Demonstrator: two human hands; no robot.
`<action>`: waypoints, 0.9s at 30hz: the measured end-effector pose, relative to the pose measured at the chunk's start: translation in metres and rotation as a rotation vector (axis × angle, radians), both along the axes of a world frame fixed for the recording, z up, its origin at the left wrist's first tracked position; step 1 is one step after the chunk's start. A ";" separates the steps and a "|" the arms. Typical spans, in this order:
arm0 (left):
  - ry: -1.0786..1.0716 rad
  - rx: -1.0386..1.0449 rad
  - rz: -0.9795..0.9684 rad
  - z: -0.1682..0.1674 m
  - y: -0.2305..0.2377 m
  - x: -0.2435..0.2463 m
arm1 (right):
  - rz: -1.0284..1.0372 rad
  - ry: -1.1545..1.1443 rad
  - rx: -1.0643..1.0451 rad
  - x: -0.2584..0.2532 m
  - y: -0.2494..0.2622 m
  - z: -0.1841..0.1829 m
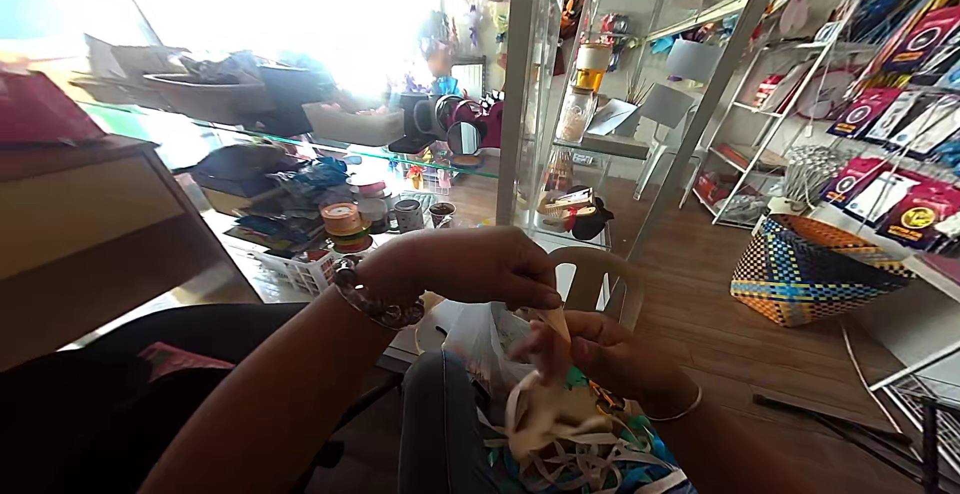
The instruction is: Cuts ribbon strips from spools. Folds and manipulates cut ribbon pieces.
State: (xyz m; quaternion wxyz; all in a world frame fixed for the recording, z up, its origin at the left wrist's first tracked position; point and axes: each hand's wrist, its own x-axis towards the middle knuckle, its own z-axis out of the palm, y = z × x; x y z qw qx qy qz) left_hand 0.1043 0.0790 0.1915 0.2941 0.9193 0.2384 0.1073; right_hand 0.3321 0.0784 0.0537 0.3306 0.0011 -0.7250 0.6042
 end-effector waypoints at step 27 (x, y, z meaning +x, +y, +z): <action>0.061 0.373 0.541 -0.071 0.029 -0.047 | -0.738 -0.513 0.035 0.108 -0.018 0.069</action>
